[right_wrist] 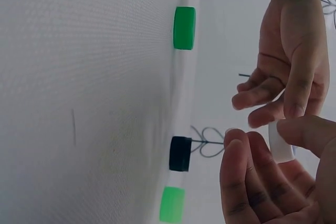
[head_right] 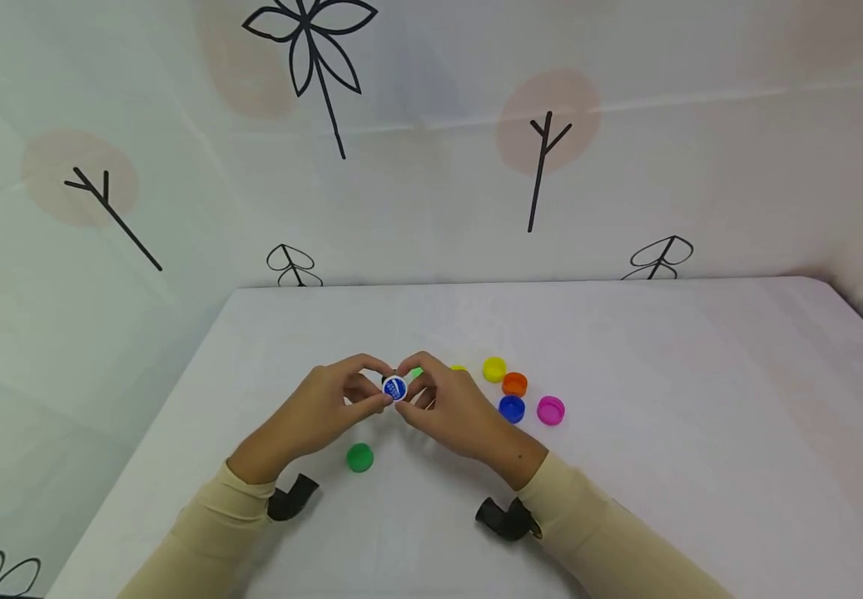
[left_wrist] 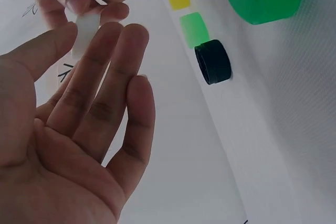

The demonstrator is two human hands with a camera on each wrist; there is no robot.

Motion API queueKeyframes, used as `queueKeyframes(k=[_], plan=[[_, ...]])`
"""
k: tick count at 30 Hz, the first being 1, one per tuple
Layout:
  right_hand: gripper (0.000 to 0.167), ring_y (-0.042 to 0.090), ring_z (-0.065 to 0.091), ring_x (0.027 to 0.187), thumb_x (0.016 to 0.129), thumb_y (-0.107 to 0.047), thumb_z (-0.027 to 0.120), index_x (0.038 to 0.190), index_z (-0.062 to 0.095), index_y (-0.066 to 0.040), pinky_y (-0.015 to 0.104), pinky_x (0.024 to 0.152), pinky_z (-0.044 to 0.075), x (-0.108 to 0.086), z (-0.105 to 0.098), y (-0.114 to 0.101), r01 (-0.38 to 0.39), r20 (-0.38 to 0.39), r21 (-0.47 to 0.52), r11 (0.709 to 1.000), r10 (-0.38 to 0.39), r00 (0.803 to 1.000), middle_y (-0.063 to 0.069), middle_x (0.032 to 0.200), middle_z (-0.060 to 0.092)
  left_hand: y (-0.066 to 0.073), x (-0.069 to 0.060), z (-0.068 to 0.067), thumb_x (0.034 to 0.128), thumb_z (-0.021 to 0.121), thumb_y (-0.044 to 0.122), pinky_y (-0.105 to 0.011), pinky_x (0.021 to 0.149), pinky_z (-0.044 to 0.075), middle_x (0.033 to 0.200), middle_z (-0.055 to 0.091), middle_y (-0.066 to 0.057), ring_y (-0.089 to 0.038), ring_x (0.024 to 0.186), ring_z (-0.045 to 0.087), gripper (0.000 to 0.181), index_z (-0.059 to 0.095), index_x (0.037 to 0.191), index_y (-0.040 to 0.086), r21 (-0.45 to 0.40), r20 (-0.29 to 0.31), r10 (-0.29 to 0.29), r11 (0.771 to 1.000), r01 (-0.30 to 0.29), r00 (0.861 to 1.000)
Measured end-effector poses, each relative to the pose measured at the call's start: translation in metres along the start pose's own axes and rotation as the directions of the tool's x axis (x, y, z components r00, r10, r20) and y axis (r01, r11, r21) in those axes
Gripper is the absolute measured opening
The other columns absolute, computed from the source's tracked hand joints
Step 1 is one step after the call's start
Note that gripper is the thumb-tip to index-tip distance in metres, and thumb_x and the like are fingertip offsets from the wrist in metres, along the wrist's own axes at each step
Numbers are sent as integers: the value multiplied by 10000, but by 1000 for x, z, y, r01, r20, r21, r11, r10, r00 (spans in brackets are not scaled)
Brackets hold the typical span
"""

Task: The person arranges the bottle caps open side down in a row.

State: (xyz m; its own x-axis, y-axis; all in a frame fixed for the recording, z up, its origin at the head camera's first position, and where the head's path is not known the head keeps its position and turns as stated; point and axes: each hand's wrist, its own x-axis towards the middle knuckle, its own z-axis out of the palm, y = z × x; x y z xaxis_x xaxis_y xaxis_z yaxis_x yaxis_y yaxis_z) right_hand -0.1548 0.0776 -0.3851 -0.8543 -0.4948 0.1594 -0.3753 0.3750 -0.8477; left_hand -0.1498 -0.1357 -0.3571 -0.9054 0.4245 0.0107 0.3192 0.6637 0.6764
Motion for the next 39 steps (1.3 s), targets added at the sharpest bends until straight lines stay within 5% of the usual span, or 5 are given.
queueKeyframes(k=[11,21,39], plan=[[309,59,641,744,895,-183,760,1163,610,-148,225,650,555,-1,3,0,4,59,-56,998,-1,998,-38,893,733,-6,-2,-9,932,720,284,-323,759,541,877,768,46,-83,796,672,265,624,1170,216,-30,158,-51,998,57,986],[281,75,639,781,889,-245,771,1121,657,-133,216,687,558,-1,7,1,-27,124,-44,999,33,992,-45,911,711,-10,-3,-13,880,780,231,-287,748,551,849,750,57,-70,779,683,277,648,1109,146,-55,233,-60,996,75,971],[199,93,596,770,865,-214,790,1033,717,-136,203,683,526,-3,19,6,-60,234,-61,996,73,969,-77,843,653,-18,-2,-5,811,841,221,-276,745,539,827,679,99,-86,792,636,166,693,880,190,31,332,-80,997,74,940]])
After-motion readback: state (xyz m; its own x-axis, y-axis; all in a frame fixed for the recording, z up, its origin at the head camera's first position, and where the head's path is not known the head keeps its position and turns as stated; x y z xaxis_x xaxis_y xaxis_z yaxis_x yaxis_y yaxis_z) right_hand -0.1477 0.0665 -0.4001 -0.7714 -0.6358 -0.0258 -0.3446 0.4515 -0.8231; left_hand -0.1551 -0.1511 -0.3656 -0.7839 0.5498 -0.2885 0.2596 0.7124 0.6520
